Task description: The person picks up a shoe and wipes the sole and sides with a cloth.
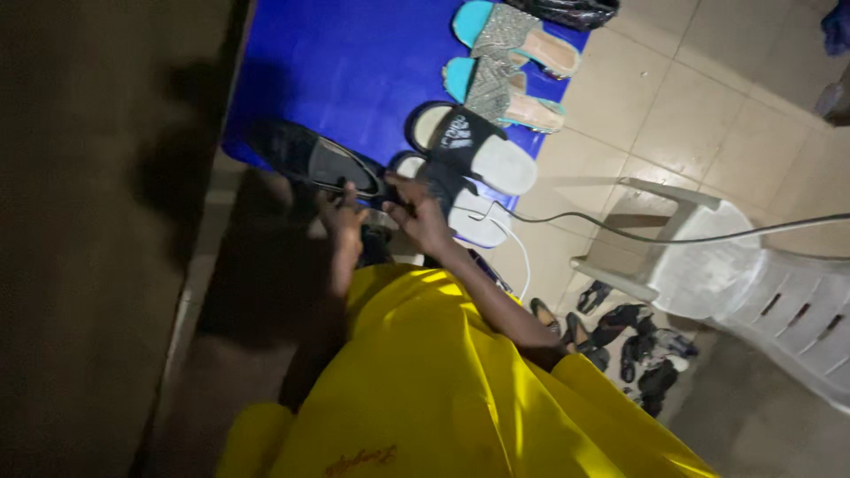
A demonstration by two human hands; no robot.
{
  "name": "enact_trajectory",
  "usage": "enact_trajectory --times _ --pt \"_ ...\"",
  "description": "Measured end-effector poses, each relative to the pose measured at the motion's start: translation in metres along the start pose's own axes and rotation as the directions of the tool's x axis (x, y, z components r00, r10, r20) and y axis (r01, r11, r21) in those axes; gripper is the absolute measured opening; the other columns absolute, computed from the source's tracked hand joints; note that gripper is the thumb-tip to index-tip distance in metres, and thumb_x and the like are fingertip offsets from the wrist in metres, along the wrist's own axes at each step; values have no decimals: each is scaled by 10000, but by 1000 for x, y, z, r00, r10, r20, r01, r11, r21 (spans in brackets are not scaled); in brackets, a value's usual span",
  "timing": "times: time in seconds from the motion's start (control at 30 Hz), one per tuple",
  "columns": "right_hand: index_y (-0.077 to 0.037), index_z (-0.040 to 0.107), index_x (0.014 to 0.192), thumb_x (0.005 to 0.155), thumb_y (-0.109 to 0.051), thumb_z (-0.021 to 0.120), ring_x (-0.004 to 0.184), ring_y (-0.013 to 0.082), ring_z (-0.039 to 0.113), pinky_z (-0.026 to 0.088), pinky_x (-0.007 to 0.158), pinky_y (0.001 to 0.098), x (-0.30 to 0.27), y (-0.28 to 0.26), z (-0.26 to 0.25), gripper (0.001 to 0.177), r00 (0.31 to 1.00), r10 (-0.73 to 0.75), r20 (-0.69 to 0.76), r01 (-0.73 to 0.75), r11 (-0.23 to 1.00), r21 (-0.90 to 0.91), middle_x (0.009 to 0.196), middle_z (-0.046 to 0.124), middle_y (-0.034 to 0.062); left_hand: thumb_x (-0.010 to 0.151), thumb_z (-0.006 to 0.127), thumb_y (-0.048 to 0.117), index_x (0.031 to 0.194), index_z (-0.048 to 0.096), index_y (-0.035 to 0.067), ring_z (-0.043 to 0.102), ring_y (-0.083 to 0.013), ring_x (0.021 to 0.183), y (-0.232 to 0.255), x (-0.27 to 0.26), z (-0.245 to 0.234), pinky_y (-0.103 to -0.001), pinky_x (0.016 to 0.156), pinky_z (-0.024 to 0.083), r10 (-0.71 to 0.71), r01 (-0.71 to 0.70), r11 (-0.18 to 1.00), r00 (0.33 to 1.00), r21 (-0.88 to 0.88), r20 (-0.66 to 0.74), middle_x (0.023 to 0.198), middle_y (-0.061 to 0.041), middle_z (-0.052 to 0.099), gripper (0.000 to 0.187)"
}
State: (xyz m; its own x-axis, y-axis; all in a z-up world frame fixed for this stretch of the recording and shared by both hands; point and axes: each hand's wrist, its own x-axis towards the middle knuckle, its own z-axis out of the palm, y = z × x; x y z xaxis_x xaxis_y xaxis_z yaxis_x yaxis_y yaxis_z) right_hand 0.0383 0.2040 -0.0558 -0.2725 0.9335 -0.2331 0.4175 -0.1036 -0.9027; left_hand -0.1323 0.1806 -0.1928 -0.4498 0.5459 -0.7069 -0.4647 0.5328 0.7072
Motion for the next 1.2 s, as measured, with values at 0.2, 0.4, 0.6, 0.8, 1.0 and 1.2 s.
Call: enact_trajectory --times 0.2,0.4,0.6,0.8,1.0,1.2 --pt "-77 670 1304 963 -121 679 1111 165 688 537 1012 337 -30 20 -22 344 998 68 14 -69 946 316 1238 738 86 938 727 437 1419 470 176 592 -202 1045 24 -21 18 -484 775 620 84 -84 996 996 -7 0 1298 -19 560 605" --pt "-57 680 1269 997 -102 692 1097 129 611 479 1010 285 -51 6 -62 277 994 3 109 -40 940 339 1192 723 56 1045 602 519 1349 607 159 590 -174 962 41 -36 23 -390 755 524 67 -79 991 992 104 109 1152 -24 644 471" --pt "-67 626 1331 976 15 597 1209 136 619 501 1040 305 -54 4 -48 365 969 -155 193 29 845 534 1313 654 29 1044 586 465 1374 569 143 584 -154 1047 20 -40 8 -340 853 514 224 -233 972 958 33 180 1204 -11 629 461" --pt "-39 605 1376 1008 58 629 1167 170 623 499 1034 333 -54 4 -34 382 955 -135 264 -42 819 573 1277 672 72 1041 640 419 1494 400 105 522 -188 1257 -9 -45 4 -367 1045 468 325 -315 944 939 -99 115 1389 -64 532 601" --pt "-57 615 1339 1009 -30 637 1087 109 645 538 905 304 -49 5 -44 332 971 -58 230 -94 796 598 1221 703 31 992 639 414 1501 410 81 501 -241 1306 -33 -57 -4 -402 1058 431 258 -261 965 959 8 117 1433 -96 519 649" --pt "-34 687 1262 1021 -46 695 993 89 582 490 890 249 -46 -6 -48 242 997 -45 61 19 925 380 1049 656 11 961 705 363 1481 472 24 514 -333 1339 -38 -71 -4 -428 1120 424 471 -472 873 881 126 39 1456 -176 535 663"
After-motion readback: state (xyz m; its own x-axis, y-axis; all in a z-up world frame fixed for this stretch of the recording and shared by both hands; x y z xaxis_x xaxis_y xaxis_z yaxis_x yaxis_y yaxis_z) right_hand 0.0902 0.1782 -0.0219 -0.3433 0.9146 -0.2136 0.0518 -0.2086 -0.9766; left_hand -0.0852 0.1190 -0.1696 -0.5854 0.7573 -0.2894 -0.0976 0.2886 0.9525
